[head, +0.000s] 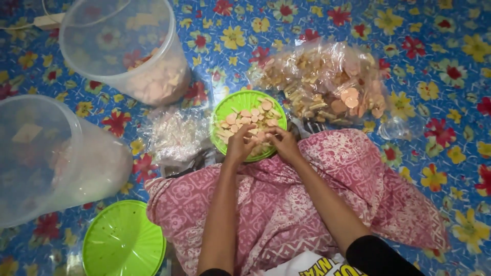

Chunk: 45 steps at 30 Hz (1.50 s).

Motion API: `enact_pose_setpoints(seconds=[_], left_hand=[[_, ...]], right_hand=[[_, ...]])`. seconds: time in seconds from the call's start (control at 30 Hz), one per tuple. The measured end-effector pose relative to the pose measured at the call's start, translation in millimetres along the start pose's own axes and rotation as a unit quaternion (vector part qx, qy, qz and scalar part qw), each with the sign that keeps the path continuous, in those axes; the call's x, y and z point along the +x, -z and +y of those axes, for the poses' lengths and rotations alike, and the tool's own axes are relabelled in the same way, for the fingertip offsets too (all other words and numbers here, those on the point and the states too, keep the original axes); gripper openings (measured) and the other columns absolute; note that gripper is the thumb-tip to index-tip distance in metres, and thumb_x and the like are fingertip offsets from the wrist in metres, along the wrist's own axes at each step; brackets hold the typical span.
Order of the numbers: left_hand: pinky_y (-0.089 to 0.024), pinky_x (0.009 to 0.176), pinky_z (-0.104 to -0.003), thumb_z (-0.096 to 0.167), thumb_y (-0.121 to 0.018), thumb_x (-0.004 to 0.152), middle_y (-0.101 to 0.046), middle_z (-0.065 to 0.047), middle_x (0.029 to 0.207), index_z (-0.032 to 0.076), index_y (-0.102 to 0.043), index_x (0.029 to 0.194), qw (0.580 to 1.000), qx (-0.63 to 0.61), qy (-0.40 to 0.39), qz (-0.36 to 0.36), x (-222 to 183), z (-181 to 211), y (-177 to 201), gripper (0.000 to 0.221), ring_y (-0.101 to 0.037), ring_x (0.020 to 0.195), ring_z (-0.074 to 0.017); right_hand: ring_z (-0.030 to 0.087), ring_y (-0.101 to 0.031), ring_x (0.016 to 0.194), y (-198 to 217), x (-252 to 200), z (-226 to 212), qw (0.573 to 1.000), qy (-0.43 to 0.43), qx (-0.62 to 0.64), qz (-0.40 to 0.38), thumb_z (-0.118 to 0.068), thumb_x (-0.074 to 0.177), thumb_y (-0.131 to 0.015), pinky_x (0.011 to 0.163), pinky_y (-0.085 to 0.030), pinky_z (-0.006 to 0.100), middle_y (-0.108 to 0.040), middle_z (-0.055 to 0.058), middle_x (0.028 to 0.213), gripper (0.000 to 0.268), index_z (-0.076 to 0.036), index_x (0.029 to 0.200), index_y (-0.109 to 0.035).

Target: A person is manually sorting and packaging small, sliced snack items from a plate into large plastic containers while sitting on the floor.

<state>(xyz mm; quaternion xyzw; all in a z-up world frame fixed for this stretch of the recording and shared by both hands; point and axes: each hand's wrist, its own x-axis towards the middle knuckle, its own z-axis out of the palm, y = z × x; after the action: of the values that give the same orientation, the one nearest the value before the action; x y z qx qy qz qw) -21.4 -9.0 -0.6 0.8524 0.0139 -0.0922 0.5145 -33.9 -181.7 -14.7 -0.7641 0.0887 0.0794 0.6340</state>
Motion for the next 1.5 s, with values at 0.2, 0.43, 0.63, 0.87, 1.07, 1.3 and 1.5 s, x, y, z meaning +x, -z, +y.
enact_pose_setpoints(seconds=[0.2, 0.43, 0.63, 0.87, 1.07, 1.3, 1.5], left_hand=[[-0.056, 0.069, -0.034, 0.013, -0.076, 0.068, -0.069, -0.009, 0.089, 0.026, -0.064, 0.112, 1.0, -0.001, -0.013, -0.005, -1, -7, -3, 0.047, -0.067, 0.077, -0.0252], [-0.056, 0.066, -0.03, 0.025, -0.079, 0.07, -0.07, -0.004, 0.086, 0.026, -0.068, 0.104, 1.0, -0.005, 0.004, -0.011, 12, -26, -12, 0.036, -0.067, 0.073, -0.0181], [-0.055, 0.066, -0.034, 0.029, -0.072, 0.078, -0.07, -0.006, 0.083, 0.021, -0.071, 0.094, 1.0, -0.002, 0.02, -0.02, 11, -23, -9, 0.018, -0.068, 0.075, -0.0237], [-0.055, 0.067, -0.033, 0.024, -0.071, 0.078, -0.07, -0.004, 0.083, 0.022, -0.072, 0.089, 1.0, 0.014, 0.017, -0.011, 13, -14, -6, 0.012, -0.068, 0.075, -0.0227], [-0.053, 0.071, -0.035, 0.019, -0.069, 0.08, -0.07, -0.008, 0.082, 0.017, -0.071, 0.089, 0.999, -0.036, 0.0, 0.012, 19, -14, -3, 0.009, -0.068, 0.079, -0.0265], [-0.053, 0.071, -0.036, 0.017, -0.069, 0.081, -0.069, -0.01, 0.078, 0.015, -0.071, 0.087, 0.999, -0.039, -0.016, 0.008, 18, -2, -2, 0.007, -0.067, 0.078, -0.0279], [-0.054, 0.069, -0.036, 0.019, -0.072, 0.078, -0.069, -0.01, 0.074, 0.016, -0.071, 0.084, 0.999, -0.025, -0.024, -0.006, 16, 9, -1, 0.006, -0.068, 0.077, -0.0284]], right_hand=[[0.021, -0.064, 0.088, 1, -9, -3, 0.999, 0.037, -0.011, -0.022, -0.013, 0.073, -0.077, 0.08, -0.051, 0.033, -0.069, 0.01, 0.092, 0.037, -0.014, 0.109, -0.068], [0.021, -0.064, 0.089, 1, -13, -13, 0.998, 0.038, -0.002, -0.04, -0.009, 0.078, -0.071, 0.08, -0.051, 0.033, -0.07, 0.01, 0.093, 0.033, -0.013, 0.111, -0.066], [0.016, -0.064, 0.092, 2, -6, -4, 0.997, 0.026, -0.027, -0.068, -0.007, 0.082, -0.066, 0.081, -0.05, 0.031, -0.07, 0.005, 0.093, 0.031, -0.018, 0.11, -0.067], [0.019, -0.063, 0.092, 1, -4, -6, 0.995, 0.034, -0.023, -0.088, -0.004, 0.083, -0.061, 0.082, -0.049, 0.033, -0.07, 0.009, 0.095, 0.03, -0.014, 0.111, -0.062], [0.019, -0.062, 0.089, -4, 11, 18, 0.995, 0.081, -0.055, -0.033, -0.024, 0.075, -0.076, 0.077, -0.049, 0.031, -0.065, 0.007, 0.101, 0.039, -0.016, 0.111, -0.063], [0.023, -0.063, 0.084, -9, 11, 20, 0.996, 0.051, -0.072, -0.026, -0.029, 0.081, -0.072, 0.076, -0.049, 0.035, -0.065, 0.006, 0.096, 0.022, -0.016, 0.099, -0.07], [0.019, -0.064, 0.079, -9, 11, 4, 0.998, 0.014, -0.063, -0.025, -0.022, 0.08, -0.071, 0.072, -0.049, 0.03, -0.068, 0.006, 0.087, 0.017, -0.019, 0.097, -0.071]])
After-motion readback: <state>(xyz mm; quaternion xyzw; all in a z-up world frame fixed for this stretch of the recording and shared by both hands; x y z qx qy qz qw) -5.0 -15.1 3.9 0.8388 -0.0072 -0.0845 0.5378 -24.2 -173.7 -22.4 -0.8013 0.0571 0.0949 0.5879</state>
